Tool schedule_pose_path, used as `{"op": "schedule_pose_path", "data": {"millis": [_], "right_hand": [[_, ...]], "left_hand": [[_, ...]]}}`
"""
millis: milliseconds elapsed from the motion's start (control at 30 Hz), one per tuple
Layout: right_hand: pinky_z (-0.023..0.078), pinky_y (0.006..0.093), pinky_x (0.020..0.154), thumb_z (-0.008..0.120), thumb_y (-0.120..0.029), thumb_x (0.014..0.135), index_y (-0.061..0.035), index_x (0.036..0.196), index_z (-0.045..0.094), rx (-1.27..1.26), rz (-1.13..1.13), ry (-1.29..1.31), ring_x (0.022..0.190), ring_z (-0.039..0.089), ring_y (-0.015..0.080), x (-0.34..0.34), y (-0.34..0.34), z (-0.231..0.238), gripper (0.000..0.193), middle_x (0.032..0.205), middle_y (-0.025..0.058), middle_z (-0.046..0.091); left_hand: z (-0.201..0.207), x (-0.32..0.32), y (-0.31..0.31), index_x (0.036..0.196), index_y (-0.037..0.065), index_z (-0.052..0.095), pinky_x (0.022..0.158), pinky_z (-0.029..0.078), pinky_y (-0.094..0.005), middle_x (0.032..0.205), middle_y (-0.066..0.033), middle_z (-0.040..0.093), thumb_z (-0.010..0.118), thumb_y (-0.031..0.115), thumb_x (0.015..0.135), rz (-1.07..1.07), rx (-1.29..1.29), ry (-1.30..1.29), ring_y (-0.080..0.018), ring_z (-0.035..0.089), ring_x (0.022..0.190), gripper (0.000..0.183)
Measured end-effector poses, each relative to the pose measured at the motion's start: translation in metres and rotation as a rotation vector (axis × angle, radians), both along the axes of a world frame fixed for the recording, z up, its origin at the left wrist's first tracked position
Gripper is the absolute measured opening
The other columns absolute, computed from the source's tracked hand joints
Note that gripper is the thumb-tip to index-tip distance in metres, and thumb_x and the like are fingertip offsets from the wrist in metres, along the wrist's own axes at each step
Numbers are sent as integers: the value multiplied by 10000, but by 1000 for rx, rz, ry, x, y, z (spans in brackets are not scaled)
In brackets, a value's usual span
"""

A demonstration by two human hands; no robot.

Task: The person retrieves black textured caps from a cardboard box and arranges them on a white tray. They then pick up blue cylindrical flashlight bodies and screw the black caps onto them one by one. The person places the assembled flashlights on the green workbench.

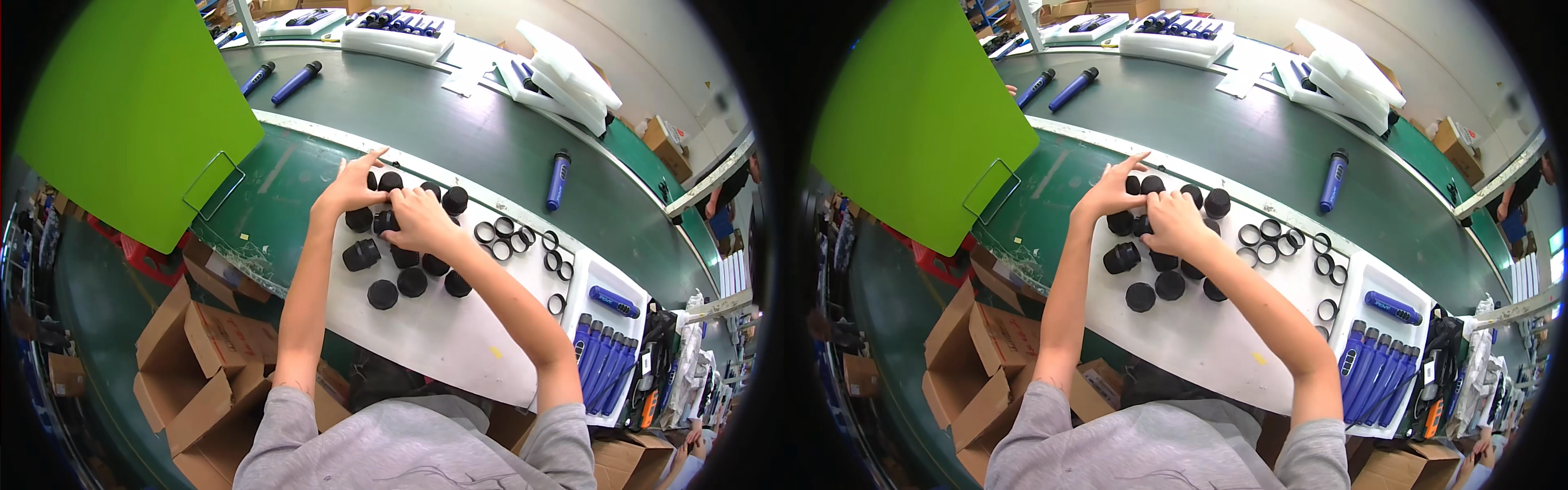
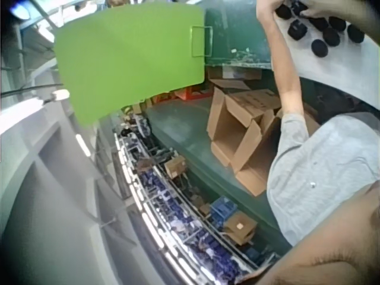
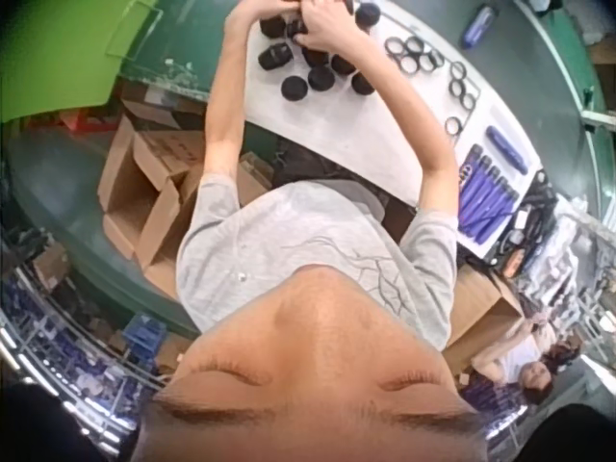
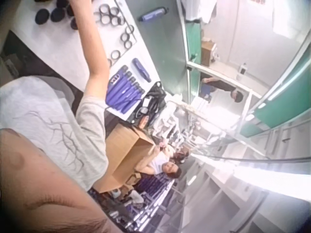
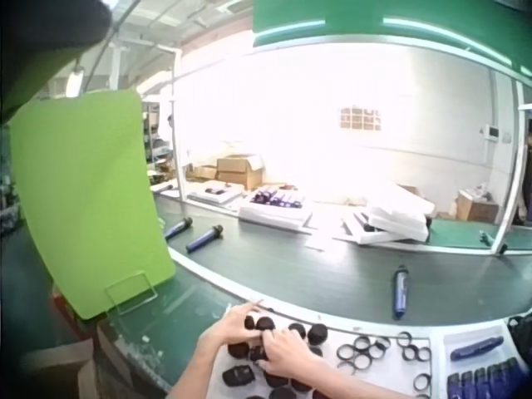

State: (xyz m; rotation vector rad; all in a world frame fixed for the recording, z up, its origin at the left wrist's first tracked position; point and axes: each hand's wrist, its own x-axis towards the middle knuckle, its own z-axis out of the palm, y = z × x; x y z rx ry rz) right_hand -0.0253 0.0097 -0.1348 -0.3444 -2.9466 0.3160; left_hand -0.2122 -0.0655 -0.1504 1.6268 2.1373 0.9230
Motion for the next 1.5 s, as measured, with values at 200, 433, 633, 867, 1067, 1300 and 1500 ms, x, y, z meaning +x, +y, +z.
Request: {"op": "schedule_pose_path", "data": {"millis": [200,433,633,867,1067,1300,1500], "right_hand": [[509,431,878,779,-256,729,9,1145,592,-166,-39,11,1033,627,353,-7,-1,-10,528,1014,200,629],[485,417,923,794,-182,753,-38,1168,621,-448,-16,352,1059,601,323,20,-1,-4,473,1135,151,650],[454,438,962,792,-188,746,-48,1182,606,-257,-74,108,1105,582,344,19,-10,2,495,1111,169,601],[485,429,934,703,-149,776,-21,1190,543,-414,-89,51,1051,598,361,26,-12,25,462,1101,189,569],[451,421,824,737,-163,759,-20,1196,530,-294,20,321,919,584,377,26,-2,-1,504,1082,219,533],[492,417,862,695,-76,813,-24,1414,471,-428,-43,325,980,571,360,25,-11,-8,643,1117,218,497],[503,405,907,709,-43,749,4,1291,489,-510,-16,318,1018,581,360,27,-8,-7,587,1182,225,465]], "left_hand": [[-8,20,-56,1395,129,550,1049,431,-457,1200,-151,612,799,336,803,251,361,122,-338,543,1190,674],[-13,57,-86,1243,91,589,955,482,-426,1157,-163,568,758,239,851,255,177,-80,-324,583,1038,452],[-8,12,-62,1297,106,607,1004,470,-413,1266,-130,572,712,112,834,235,297,153,-318,573,1121,474],[5,-23,-24,1287,122,632,955,514,-413,1187,-138,656,796,123,747,61,-142,96,-302,633,1110,564],[-31,-28,-30,1389,59,543,832,567,-310,1160,-105,648,789,52,767,243,179,-368,-162,676,963,668],[-42,-14,-44,1467,92,472,1081,420,-399,1245,-177,625,715,74,794,188,373,-154,-319,584,1188,715],[-11,50,-107,1225,13,592,959,455,-418,1126,-158,621,693,88,854,287,371,-92,-312,583,1068,392]]}}
